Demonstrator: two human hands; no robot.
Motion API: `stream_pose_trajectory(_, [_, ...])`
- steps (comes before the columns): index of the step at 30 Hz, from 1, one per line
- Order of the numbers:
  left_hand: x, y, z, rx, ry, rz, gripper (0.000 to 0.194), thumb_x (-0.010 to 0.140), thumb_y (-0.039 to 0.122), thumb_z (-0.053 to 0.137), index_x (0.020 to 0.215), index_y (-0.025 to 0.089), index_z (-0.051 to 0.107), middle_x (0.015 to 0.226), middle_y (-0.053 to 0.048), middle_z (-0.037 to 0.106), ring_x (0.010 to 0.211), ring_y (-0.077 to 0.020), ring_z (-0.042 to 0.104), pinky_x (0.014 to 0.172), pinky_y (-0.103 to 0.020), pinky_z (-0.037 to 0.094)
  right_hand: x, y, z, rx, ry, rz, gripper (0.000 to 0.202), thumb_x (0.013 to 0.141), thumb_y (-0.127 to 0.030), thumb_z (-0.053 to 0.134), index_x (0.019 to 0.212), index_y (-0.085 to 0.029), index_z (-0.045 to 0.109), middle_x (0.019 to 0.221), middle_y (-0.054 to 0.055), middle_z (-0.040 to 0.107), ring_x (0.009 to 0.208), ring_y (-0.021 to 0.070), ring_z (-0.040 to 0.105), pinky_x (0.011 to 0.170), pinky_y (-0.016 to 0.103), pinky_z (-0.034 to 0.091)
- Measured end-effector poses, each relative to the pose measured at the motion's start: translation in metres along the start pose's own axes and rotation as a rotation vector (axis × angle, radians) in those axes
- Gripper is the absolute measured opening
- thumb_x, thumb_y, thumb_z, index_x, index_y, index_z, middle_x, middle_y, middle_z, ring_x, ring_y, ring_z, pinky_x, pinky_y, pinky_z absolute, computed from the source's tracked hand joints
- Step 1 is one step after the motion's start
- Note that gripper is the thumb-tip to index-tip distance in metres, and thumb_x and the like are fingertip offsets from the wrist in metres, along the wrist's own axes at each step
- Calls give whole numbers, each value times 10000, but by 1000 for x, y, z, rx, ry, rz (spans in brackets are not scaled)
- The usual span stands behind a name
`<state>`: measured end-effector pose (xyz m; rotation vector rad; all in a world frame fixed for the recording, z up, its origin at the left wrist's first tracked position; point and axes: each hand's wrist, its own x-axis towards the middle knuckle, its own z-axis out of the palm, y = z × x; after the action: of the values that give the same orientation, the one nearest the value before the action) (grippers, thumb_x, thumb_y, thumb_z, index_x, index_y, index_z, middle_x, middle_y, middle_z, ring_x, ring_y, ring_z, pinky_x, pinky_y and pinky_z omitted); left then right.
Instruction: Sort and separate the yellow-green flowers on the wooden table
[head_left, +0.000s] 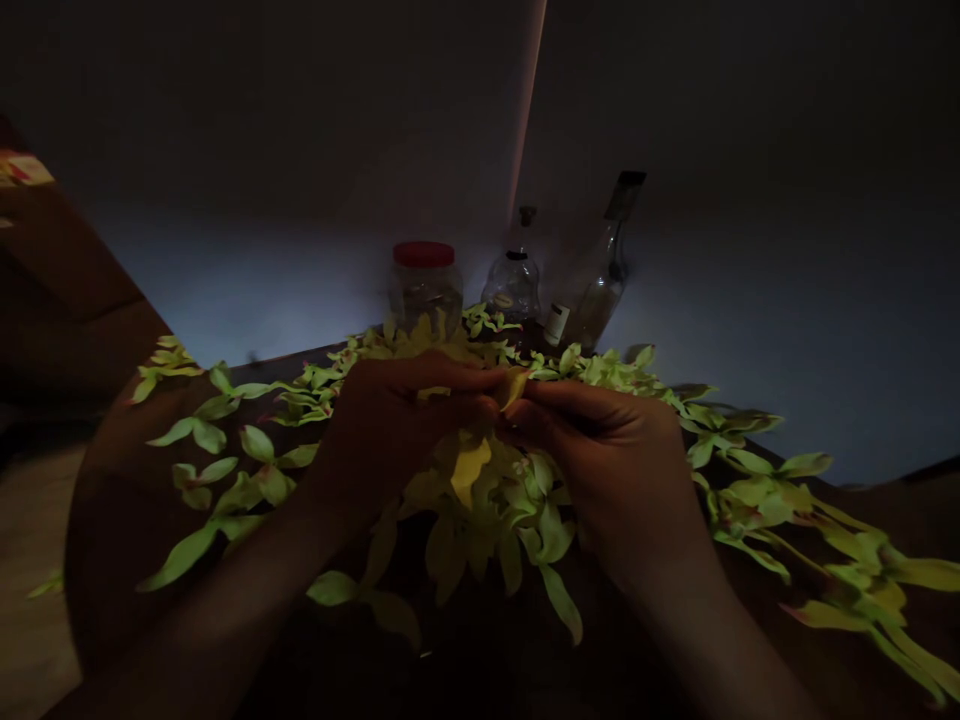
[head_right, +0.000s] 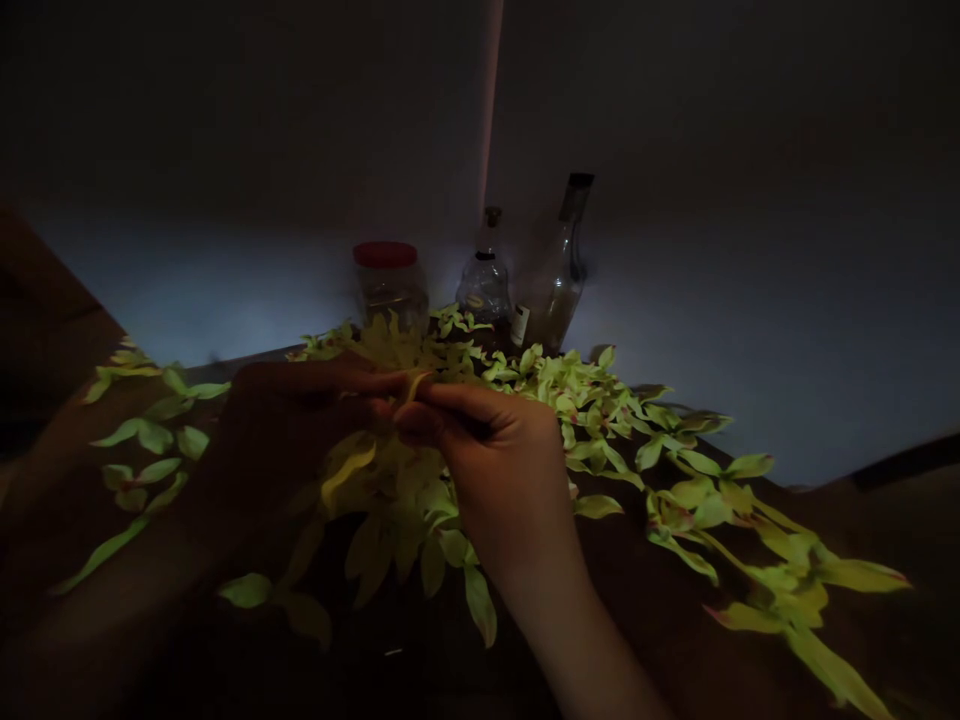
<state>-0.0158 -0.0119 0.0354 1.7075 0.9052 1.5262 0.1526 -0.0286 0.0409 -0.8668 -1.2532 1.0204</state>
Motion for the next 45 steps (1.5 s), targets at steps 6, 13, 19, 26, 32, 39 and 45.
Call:
stream_pose_trajectory(6, [0,0,0,53,3,8,218,794,194,845,938,357,824,964,13,797,850,-180,769,764,-260,648,2,3,-2,3,6,-11,187,654,-215,909,813,-275,831,812,12,802,685,176,765,646,272,672])
stream_pose_trajectory(13, [-2,5,1,177,30,28,146,822,249,825,953,312,828,907,7,797,769,-177,753,656,-234,618,2,7,-2,29,7,-15,173,703,-164,869,809,-295,829,822,-17,803,686,141,763,650,222,660])
stream_pose_trajectory(19, [-7,8,6,561,93,375,62,912,261,751,964,238,726,928,8,767,812,-146,726,804,-254,594,1,0,-4,-122,-44,-46,155,793,-192,806,910,-289,835,884,4,811,781,136,774,697,191,631])
stream_pose_trajectory(26, [-10,0,2,810,-31,663,212,973,127,617,1147,244,650,1052,-13,754,977,-173,687,897,-317,529,-1,-1,0,-243,39,-135,222,773,-122,733,920,-252,837,864,4,808,772,159,772,666,219,623])
stream_pose_trajectory(32, [-9,-1,13,820,0,527,59,965,143,596,949,185,633,861,-17,712,861,-183,673,797,-326,464,2,7,-1,-278,72,-139,203,719,-105,715,856,-207,826,812,4,799,723,146,752,644,215,599])
stream_pose_trajectory(39, [6,-5,-2,578,343,172,89,938,244,590,882,206,649,813,-12,707,717,-164,628,681,-301,454,13,16,-10,-171,166,43,120,710,-211,751,818,-169,783,683,16,748,612,156,701,565,253,554])
stream_pose_trajectory(45, [22,-16,-32,365,561,-30,67,879,257,667,850,209,703,809,-18,712,706,-151,604,617,-272,439,32,33,-40,-140,337,23,199,749,-286,759,892,-148,764,752,46,738,668,162,689,673,317,579])
